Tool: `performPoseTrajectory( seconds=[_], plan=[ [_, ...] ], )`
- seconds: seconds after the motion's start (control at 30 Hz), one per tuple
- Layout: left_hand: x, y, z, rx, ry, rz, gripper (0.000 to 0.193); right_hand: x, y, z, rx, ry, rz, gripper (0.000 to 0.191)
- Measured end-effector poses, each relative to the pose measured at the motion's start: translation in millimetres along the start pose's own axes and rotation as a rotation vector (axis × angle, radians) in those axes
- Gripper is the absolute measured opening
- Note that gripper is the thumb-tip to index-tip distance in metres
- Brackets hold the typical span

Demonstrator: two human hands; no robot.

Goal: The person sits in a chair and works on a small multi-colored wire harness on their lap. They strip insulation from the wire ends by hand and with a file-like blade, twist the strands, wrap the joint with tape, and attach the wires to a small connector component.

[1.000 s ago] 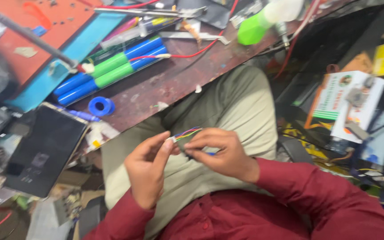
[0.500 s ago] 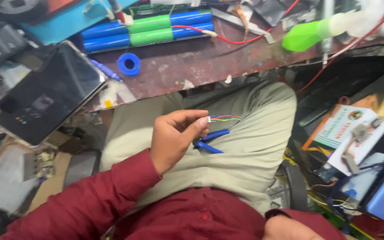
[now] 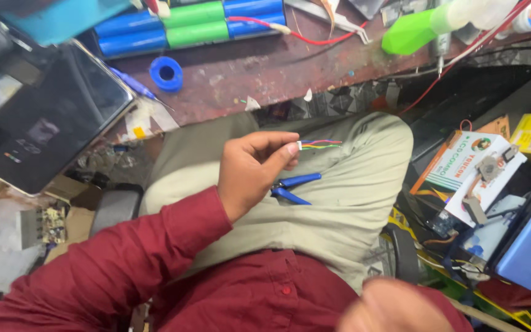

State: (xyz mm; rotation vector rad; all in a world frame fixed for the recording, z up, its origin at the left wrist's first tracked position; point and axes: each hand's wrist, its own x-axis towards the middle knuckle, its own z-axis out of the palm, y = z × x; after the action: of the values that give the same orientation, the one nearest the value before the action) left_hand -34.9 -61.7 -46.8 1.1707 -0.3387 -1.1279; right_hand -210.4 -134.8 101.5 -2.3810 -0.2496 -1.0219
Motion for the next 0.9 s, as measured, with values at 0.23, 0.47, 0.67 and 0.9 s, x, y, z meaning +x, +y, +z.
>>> performPoseTrajectory(
  seconds=[0.23,0.47,0.67,0.9],
  plan=[
    [-13.0,10.0,-5.7,0.01,0.073,0.123,0.018,-100.8,79.9,77.7,-0.368,-0.558,0.54,0.025],
    [-22.0,9.1,-13.9,0.019,0.09,0.104,0.019,-131.0,86.5,122.7,-0.365,-0.953,0.55,0.054],
    [-29.0,10.9,-29.2,-0.052,0.14,0.149,0.018,-128.4,84.7,142.7,-0.442,-1.231,0.46,0.011],
    [-41.2,21.7,-50.3,-0.05,0.298,0.293,0.018,-36.5,114.7,66.9,-0.26,-0.94,0.571,0.033]
  ],
)
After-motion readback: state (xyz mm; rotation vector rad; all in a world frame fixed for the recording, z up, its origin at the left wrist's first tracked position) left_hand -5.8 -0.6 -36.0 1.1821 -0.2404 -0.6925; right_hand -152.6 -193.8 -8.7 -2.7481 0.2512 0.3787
